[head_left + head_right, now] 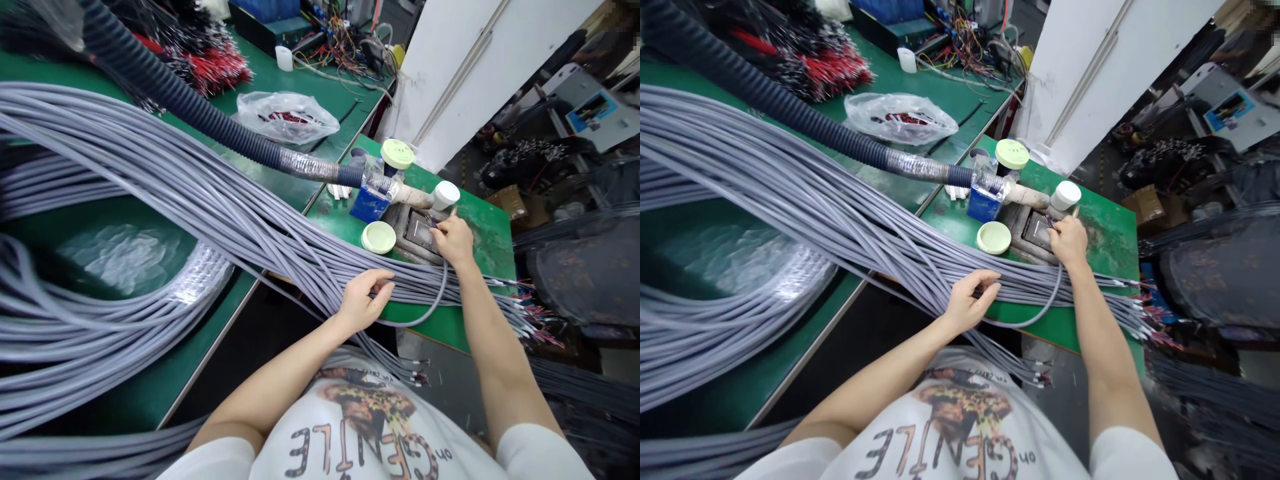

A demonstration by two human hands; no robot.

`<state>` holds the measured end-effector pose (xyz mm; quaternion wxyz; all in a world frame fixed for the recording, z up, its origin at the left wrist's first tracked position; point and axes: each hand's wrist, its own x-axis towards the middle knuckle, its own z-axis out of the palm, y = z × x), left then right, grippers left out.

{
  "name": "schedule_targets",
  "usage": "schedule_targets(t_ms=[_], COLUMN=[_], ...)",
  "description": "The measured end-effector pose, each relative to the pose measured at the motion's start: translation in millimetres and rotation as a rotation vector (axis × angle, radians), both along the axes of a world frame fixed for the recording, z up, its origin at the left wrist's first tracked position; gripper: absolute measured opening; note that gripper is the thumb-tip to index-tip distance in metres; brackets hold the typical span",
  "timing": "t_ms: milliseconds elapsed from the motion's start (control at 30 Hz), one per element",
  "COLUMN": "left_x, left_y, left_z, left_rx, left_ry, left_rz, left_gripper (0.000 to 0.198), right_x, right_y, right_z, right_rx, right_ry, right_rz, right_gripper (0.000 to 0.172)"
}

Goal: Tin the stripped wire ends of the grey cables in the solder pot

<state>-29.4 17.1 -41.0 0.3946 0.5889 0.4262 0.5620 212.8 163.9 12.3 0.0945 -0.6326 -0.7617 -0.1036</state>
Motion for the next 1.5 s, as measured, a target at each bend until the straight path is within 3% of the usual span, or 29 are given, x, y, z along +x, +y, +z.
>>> schedule_targets(t_ms=[167, 467, 600, 700, 800, 933, 1033, 1167, 1233, 1500], left_x=[0, 0, 0, 1, 0, -1, 3, 18, 24, 29], left_y=[0, 0, 0, 1, 1, 2, 0, -5, -8, -11], left_z=[1.7, -2.7, -3.4, -3.5, -3.1, 1.6, 11.0, 26.4, 32.3, 39.4], left_rx=[0.004, 0.025, 0.026, 0.026, 0.024, 0.015, -0.136, -0.452, -0.54, -0.599], left_ry=[-0.004, 0.007, 0.007, 0.01, 0.002, -0.02, -0.169, -0.599, -0.753, -0.872], left_rz=[0.002, 0.005, 0.01, 0.011, 0.012, -0.014, -0.094, -0.284, -0.309, -0.246], left_gripper=[0.017, 0.017, 0.017, 0.017, 0.018, 0.017, 0.019, 0.024, 0.022, 0.02], right_x=[5, 5, 3, 2, -4, -30, -55, -78, -83, -87], right_y=[3, 4, 3, -4, -25, -76, -113, -142, -150, -162], right_z=[-12.0, -17.0, -12.4, -1.0, 15.3, 34.4, 41.7, 41.9, 39.7, 32.5], right_rx=[-0.03, -0.086, -0.087, -0.064, -0.095, -0.16, -0.242, -0.309, -0.324, -0.365], right_ry=[-0.062, -0.115, -0.06, 0.105, 0.376, 0.777, 0.99, 1.007, 0.97, 0.946], right_rz=[-0.047, -0.072, -0.083, -0.072, -0.028, -0.007, 0.026, 0.099, 0.124, 0.141], right_gripper=[0.027, 0.03, 0.028, 0.028, 0.031, 0.032, 0.042, 0.043, 0.043, 0.045])
